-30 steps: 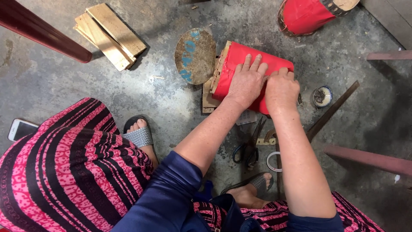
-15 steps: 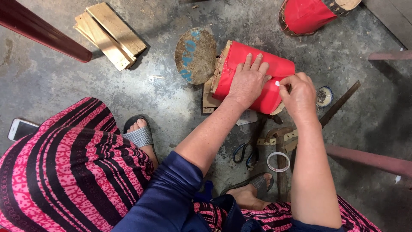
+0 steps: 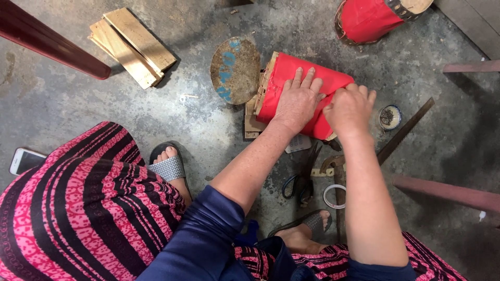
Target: Wrapping a wooden drum with red paper and securing it with tape and scissors
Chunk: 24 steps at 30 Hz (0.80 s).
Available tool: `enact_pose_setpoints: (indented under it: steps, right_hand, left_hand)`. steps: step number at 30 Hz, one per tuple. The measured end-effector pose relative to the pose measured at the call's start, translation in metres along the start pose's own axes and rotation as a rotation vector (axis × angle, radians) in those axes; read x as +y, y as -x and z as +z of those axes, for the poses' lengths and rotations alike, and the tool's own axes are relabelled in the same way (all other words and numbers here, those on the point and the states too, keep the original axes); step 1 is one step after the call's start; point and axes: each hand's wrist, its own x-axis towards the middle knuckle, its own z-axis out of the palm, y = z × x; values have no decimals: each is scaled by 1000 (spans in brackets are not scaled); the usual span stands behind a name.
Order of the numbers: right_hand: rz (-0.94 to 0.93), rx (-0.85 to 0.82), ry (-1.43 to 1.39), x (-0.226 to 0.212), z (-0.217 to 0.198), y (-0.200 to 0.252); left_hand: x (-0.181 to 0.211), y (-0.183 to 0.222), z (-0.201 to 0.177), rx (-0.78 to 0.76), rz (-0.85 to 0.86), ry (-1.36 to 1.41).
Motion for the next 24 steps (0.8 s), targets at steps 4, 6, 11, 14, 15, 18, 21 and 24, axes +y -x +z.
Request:
enact_pose_setpoints:
  steps: [4, 6, 11, 14, 15, 18, 21, 24]
  right_hand:
    - [67, -171, 64, -24, -29, -7]
    - [87, -246, 67, -27, -31, -9]
    - [20, -180, 57, -21, -25, -5]
    - [-29, -29, 23, -4, -24, 2]
    - [-47, 85, 15, 3, -22, 5]
    - [-80, 420, -333, 28, -19, 15]
    - [-59, 326, -1009, 16, -47, 32]
    - [-23, 261, -1208, 13, -27, 30]
  left_hand:
    - [1, 0, -5, -14, -4, 13]
    - [1, 2, -6, -18, -5, 11]
    - [2, 2, -5, 7, -2, 8]
    - [1, 0, 0, 16, -2, 12]
    - [0, -1, 2, 20, 0, 16]
    - [-1, 1, 3, 21, -3, 14]
    - [-2, 2, -4, 20, 4, 1]
    - [-4, 5, -3, 95, 18, -26]
